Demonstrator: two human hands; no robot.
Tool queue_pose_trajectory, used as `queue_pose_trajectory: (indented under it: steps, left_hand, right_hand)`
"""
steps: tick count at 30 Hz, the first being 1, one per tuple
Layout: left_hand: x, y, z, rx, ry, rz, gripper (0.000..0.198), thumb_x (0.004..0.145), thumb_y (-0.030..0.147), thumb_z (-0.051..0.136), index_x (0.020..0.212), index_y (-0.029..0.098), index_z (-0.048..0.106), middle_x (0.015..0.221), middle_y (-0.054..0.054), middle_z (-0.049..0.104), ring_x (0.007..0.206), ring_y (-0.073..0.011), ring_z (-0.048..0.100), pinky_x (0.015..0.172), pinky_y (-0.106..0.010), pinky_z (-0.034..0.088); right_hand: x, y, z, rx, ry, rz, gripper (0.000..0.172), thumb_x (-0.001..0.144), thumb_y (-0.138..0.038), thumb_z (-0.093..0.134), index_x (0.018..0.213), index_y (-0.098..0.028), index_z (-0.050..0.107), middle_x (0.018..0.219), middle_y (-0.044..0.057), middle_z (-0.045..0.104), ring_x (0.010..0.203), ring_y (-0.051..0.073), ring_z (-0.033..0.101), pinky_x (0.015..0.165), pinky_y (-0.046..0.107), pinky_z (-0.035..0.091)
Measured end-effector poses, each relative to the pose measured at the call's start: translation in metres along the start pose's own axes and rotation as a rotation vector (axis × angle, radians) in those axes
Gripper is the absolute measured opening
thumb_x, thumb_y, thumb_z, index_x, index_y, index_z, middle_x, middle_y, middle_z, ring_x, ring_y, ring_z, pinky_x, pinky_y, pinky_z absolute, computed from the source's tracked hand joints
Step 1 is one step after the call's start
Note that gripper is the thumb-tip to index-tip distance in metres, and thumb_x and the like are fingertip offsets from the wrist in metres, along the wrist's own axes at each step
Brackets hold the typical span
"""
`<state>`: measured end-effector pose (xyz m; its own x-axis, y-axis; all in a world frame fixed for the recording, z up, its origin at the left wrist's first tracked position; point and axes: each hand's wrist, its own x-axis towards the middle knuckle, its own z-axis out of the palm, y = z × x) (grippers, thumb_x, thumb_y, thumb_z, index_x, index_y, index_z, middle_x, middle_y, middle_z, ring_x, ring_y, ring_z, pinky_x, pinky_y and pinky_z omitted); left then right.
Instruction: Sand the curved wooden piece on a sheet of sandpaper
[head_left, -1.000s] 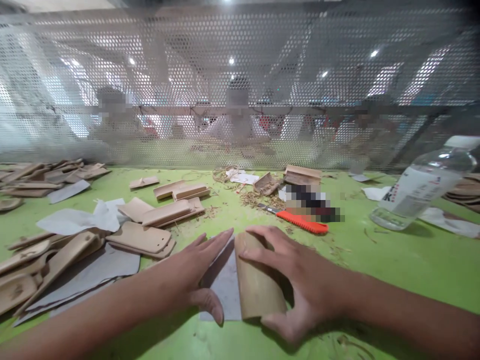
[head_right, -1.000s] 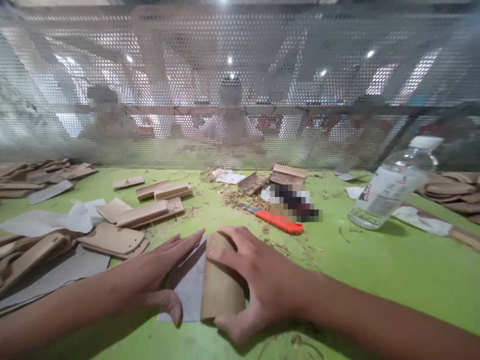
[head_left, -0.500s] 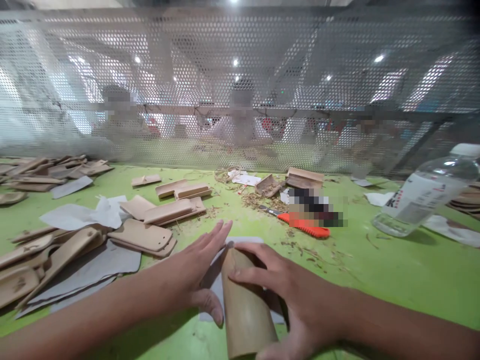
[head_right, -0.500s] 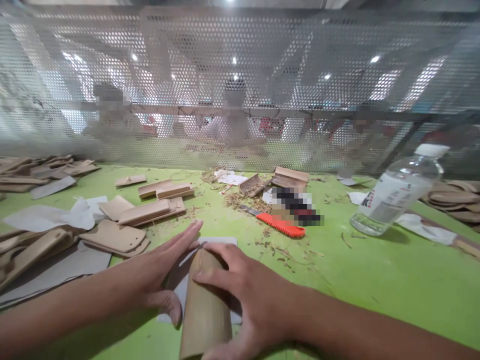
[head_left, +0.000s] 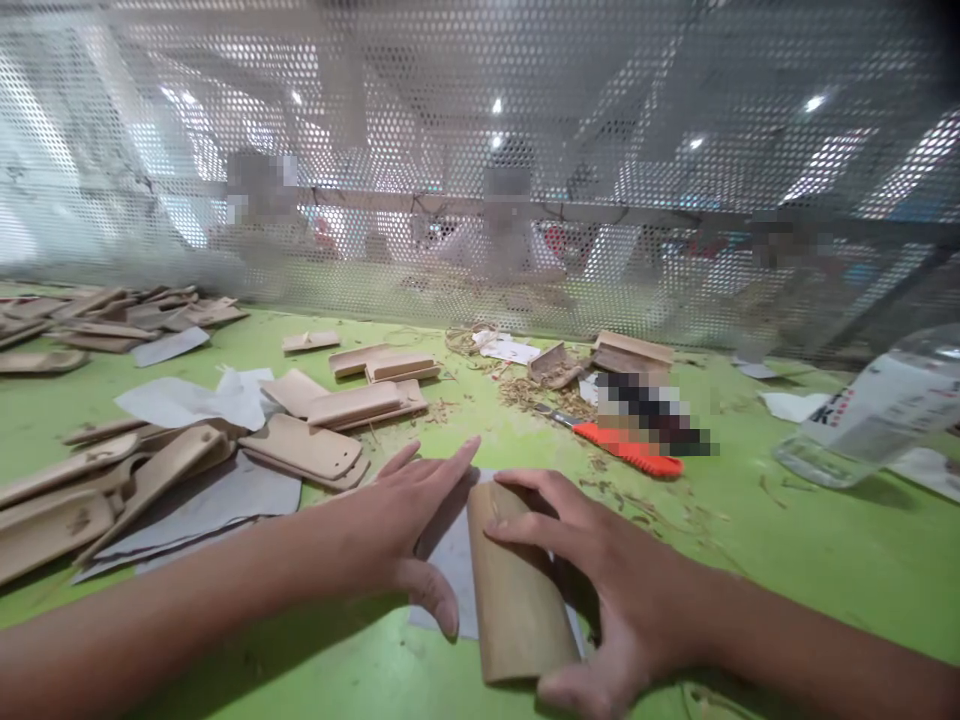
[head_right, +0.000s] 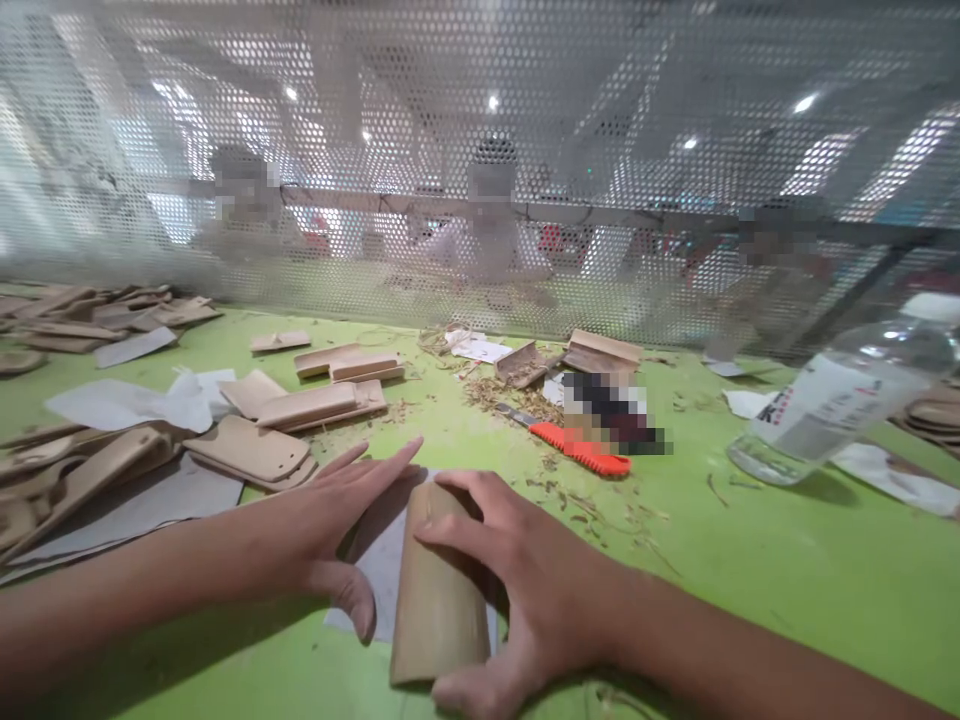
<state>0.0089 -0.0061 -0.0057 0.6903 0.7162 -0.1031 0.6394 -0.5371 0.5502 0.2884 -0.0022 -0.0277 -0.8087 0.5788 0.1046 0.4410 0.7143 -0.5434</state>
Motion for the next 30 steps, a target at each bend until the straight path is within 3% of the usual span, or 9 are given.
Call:
queue_pose_trajectory:
  steps: [4,9,13,17,21,23,26,30]
  left_hand:
    - [0.0,0.001,-0.001,0.012,-0.011,-0.023,0.132,0.078,0.081,0.073,0.169,0.016,0.004,0.166,-0.022,0.035,0.153,-0.0453,0.029,0.125,-0.063,0.007]
    - [-0.001,0.0,0.0,0.028,-0.049,-0.04,0.132,0.076,0.083,0.073,0.169,0.014,0.009,0.169,-0.023,0.027,0.155,-0.0458,0.022,0.125,-0.062,0.007]
    - [-0.002,0.002,-0.001,0.057,-0.035,-0.054,0.123,0.079,0.08,0.074,0.169,0.021,0.014,0.168,-0.021,0.03,0.154,-0.0444,0.026,0.125,-0.063,0.01]
    - [-0.002,0.003,-0.002,0.03,-0.041,-0.049,0.122,0.077,0.08,0.075,0.168,0.021,0.018,0.166,-0.019,0.036,0.152,-0.0419,0.033,0.126,-0.061,0.012]
    - [-0.001,0.005,-0.004,0.036,-0.04,-0.065,0.122,0.079,0.077,0.076,0.168,0.018,0.018,0.166,-0.021,0.034,0.153,-0.0426,0.029,0.126,-0.061,0.011]
    - [-0.001,0.007,-0.005,0.034,-0.046,-0.084,0.121,0.08,0.075,0.077,0.168,0.018,0.018,0.168,-0.021,0.031,0.155,-0.0429,0.026,0.126,-0.061,0.01]
    - [-0.002,0.008,-0.005,0.016,-0.049,-0.08,0.119,0.08,0.076,0.076,0.168,0.022,0.017,0.168,-0.019,0.031,0.155,-0.0425,0.025,0.125,-0.062,0.009]
    - [-0.001,0.005,-0.004,-0.019,-0.037,-0.053,0.127,0.077,0.081,0.074,0.169,0.017,0.014,0.166,-0.022,0.034,0.153,-0.0442,0.029,0.126,-0.062,0.007]
  right_hand:
    - [0.002,0.006,-0.005,-0.085,0.063,0.121,0.09,0.065,-0.062,0.084,0.142,-0.021,0.061,0.157,0.024,0.038,0.136,0.047,0.05,0.11,0.065,0.042]
    - [-0.002,-0.002,-0.001,-0.022,0.009,-0.049,0.101,0.056,-0.061,0.088,0.144,-0.024,0.058,0.157,0.021,0.037,0.137,0.045,0.049,0.11,0.06,0.044]
    - [-0.001,-0.003,-0.001,-0.072,0.068,0.087,0.091,0.064,-0.059,0.085,0.143,-0.022,0.059,0.156,0.022,0.039,0.134,0.045,0.052,0.109,0.063,0.044]
    - [0.0,-0.005,-0.001,-0.03,0.019,-0.022,0.099,0.055,-0.063,0.088,0.141,-0.023,0.06,0.157,0.021,0.037,0.136,0.045,0.049,0.11,0.061,0.044]
    - [-0.001,-0.005,0.0,-0.084,0.075,0.113,0.09,0.066,-0.062,0.083,0.142,-0.02,0.058,0.156,0.024,0.037,0.135,0.046,0.049,0.108,0.065,0.044]
    - [0.0,-0.006,0.0,-0.089,0.095,0.05,0.087,0.067,-0.059,0.082,0.142,-0.02,0.058,0.152,0.023,0.043,0.134,0.044,0.05,0.109,0.064,0.043]
    - [0.002,-0.007,0.0,-0.045,0.032,-0.17,0.089,0.059,-0.057,0.086,0.137,-0.021,0.061,0.146,0.019,0.052,0.13,0.041,0.053,0.11,0.058,0.044]
    - [0.004,-0.006,0.0,-0.099,0.135,-0.005,0.081,0.066,-0.055,0.084,0.134,-0.017,0.062,0.143,0.022,0.054,0.126,0.041,0.055,0.105,0.059,0.047]
